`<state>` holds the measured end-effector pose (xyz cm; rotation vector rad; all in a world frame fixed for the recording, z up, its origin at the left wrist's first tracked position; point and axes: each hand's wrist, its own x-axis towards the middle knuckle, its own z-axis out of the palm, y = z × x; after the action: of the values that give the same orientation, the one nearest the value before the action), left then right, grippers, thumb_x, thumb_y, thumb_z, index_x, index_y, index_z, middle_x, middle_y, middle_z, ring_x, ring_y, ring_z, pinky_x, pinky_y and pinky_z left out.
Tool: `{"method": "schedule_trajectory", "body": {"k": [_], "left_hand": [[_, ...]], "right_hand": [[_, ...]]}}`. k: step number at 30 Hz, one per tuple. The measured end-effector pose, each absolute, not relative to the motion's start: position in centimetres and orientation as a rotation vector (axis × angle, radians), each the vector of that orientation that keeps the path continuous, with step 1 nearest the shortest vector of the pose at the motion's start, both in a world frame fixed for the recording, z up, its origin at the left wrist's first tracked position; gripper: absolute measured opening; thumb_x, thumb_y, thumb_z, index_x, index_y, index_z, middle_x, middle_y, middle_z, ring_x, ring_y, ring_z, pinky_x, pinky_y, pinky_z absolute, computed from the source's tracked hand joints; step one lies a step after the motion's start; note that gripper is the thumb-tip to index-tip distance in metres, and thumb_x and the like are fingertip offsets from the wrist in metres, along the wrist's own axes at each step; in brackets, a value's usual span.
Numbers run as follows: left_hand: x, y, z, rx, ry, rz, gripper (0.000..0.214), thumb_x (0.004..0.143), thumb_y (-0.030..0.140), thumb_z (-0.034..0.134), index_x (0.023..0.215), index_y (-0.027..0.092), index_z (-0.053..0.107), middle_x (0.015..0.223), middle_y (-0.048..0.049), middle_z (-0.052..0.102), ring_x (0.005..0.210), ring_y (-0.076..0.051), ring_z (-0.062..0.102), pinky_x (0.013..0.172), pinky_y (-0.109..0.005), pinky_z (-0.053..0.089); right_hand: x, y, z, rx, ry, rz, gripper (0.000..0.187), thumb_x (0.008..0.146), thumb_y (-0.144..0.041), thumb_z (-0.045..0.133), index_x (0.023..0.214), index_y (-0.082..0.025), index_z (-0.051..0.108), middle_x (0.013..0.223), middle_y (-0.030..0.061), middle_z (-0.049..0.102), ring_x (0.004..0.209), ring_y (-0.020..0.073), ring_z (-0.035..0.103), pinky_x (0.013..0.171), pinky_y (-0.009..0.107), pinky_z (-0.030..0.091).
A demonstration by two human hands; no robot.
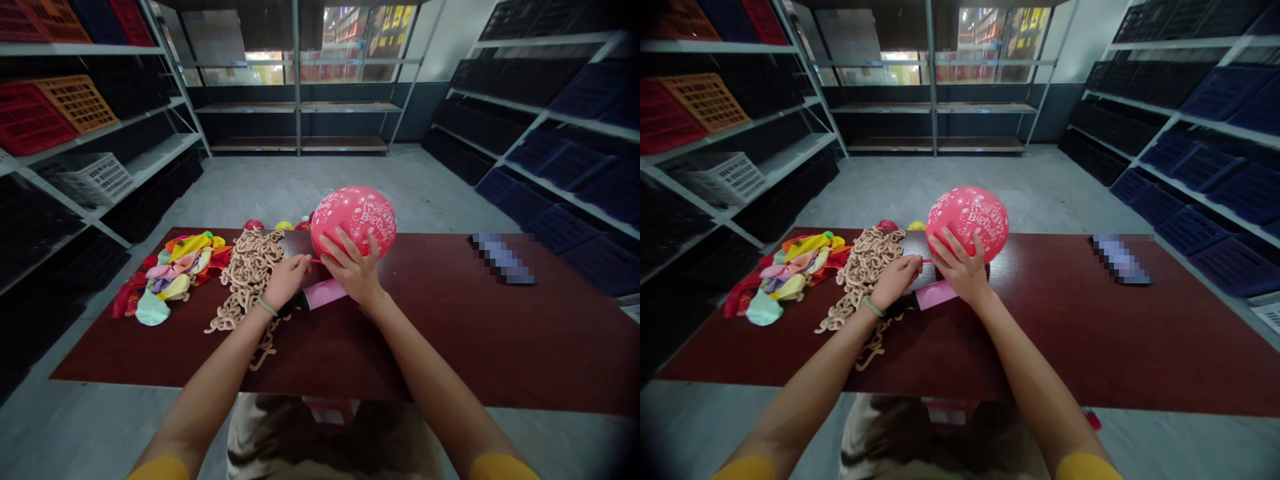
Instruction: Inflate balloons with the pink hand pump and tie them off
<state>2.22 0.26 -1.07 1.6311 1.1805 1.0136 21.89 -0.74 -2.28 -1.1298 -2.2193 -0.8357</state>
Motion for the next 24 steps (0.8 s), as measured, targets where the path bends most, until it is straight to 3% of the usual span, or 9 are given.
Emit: {"method": "schedule_trajectory", "body": {"k": [3, 7, 13, 19, 24], "left_hand": [[2.29, 0.5, -1.28, 1.396, 1.139, 0.991, 0.041, 0.086, 0.052, 0.056, 0.066, 0.017, 0.063, 0.05, 0.0008, 0.053, 0.042, -0.01, 0.04, 0.042, -0.021, 0.028], [2.13, 0.66, -0.97, 1.208, 1.089, 0.943, 0.034, 0.077, 0.048, 0.069, 0.072, 0.014, 0.067, 0.067, -0.0047, 0.068, 0.041, -0.007, 0.042, 0.039, -0.02, 0.029], [1.87, 0.54, -0.52, 1.124, 1.079, 0.956, 0.027, 0.07, 0.035, 0.079, 0.078, 0.014, 0.064, 0.068, -0.0016, 0.064, 0.047, -0.006, 0.044, 0.043, -0.018, 0.034], [2.08, 0.54, -1.17, 1.3, 1.118, 0.988, 0.018, 0.071, 0.026, 0.076, 0.072, 0.016, 0.06, 0.065, 0.0009, 0.058, 0.053, -0.009, 0.049, 0.049, -0.02, 0.039], [1.8, 0.58, -1.22, 1.606, 1.1, 0.926, 0.015, 0.079, 0.027, 0.069, 0.091, 0.018, 0.073, 0.076, -0.0032, 0.07, 0.067, -0.015, 0.06, 0.063, -0.025, 0.044]], "right_hand": [[21.82, -0.84, -2.17, -1.147, -2.217, -0.798, 0.027, 0.098, -0.024, 0.046, 0.114, -0.036, 0.064, 0.151, -0.0069, 0.044, 0.15, 0.0207, 0.015, 0.117, 0.063, -0.008], [21.98, -0.92, -2.16, -1.187, -2.222, -0.822, 0.027, 0.098, -0.022, 0.047, 0.113, -0.037, 0.064, 0.151, -0.0078, 0.043, 0.15, 0.0211, 0.016, 0.118, 0.062, -0.009], [22.28, -0.89, -2.5, -1.241, -2.28, -0.637, 0.032, 0.099, -0.023, 0.043, 0.121, -0.037, 0.061, 0.151, -0.0049, 0.045, 0.149, 0.025, 0.021, 0.117, 0.066, -0.003], [22.21, -0.98, -2.53, -1.21, -2.285, -0.648, 0.032, 0.098, -0.022, 0.045, 0.12, -0.037, 0.062, 0.15, -0.0046, 0.046, 0.147, 0.0254, 0.026, 0.117, 0.065, -0.004], [22.11, -1.01, -2.08, -1.122, -2.219, -0.809, 0.026, 0.098, -0.021, 0.047, 0.112, -0.033, 0.065, 0.149, -0.0043, 0.048, 0.147, 0.0222, 0.027, 0.118, 0.058, -0.006]]}}
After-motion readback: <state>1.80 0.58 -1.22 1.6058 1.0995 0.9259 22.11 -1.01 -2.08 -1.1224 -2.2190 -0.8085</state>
